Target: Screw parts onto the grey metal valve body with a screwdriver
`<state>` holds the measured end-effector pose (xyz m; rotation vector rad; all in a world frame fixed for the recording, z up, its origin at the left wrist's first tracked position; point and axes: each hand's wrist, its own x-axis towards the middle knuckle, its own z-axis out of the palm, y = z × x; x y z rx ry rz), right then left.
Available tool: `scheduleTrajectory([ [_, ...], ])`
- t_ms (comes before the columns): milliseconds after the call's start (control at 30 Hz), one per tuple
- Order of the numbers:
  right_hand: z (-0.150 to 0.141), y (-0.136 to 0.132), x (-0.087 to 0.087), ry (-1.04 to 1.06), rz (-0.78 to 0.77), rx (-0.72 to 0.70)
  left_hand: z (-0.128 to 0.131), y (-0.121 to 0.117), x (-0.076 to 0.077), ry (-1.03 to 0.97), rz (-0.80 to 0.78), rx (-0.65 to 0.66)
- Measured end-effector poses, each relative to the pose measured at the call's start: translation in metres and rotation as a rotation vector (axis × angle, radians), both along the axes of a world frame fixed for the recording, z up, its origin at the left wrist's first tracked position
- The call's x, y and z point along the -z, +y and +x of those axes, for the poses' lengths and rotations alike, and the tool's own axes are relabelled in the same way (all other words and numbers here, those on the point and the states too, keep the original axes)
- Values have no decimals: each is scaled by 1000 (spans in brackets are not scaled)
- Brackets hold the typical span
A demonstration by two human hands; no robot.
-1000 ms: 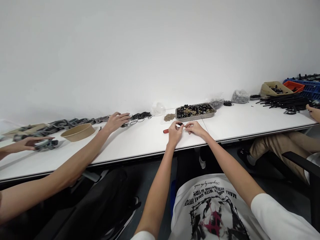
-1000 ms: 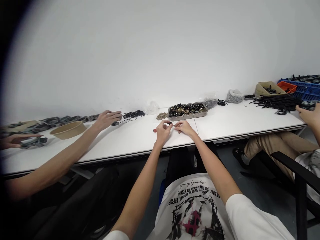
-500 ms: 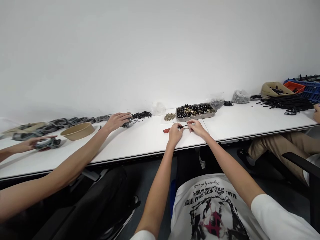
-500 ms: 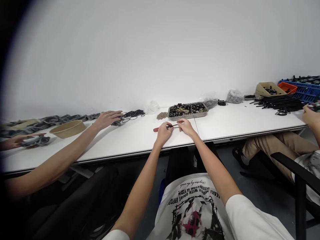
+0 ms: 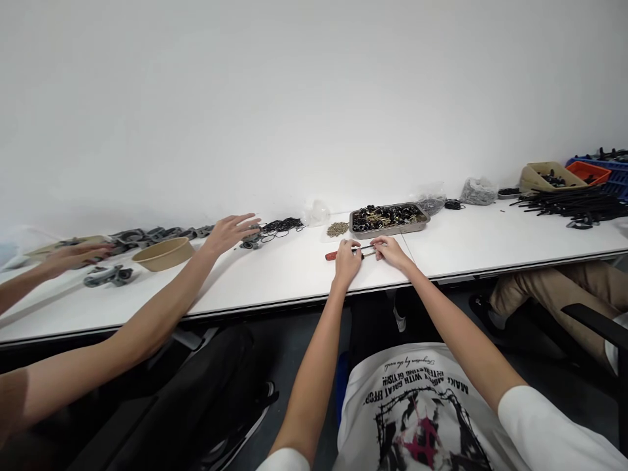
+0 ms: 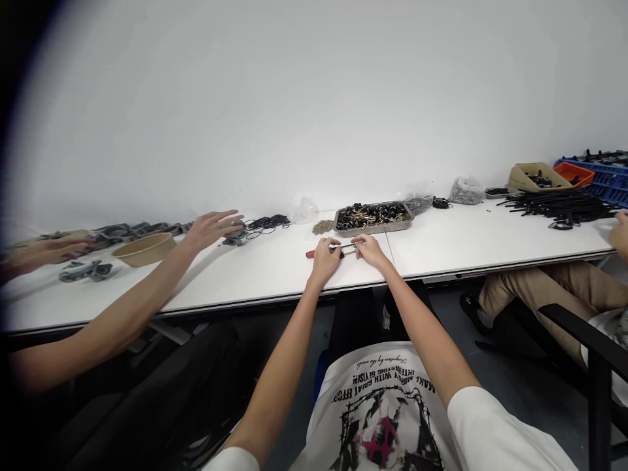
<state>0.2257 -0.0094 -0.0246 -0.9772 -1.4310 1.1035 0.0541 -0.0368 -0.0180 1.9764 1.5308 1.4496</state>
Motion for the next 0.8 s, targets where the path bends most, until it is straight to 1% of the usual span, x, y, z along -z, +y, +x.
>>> scheduleTrajectory([
  [267,1,2,3,-1,-5,-10,0,-1,-3,11,-19,5],
  [500,0,-3,-3,-6,-17,-9,2,-3,-2,32,-13,7],
  [600,-1,-7,-6,-26,-12,-2,-4,1,-5,28,-17,13],
  [667,-2,-9,-7,-47,-11,4,-17,9,-13,34,-22,9],
  [700,-3,-11,-7,-62,-7,5,-27,14,-20,47,-19,1],
  [767,-3,-13,-7,-93,5,6,-52,29,-39,100,5,-22],
  [800,-3,-14,-6,-108,13,8,-67,38,-50,134,14,-62],
])
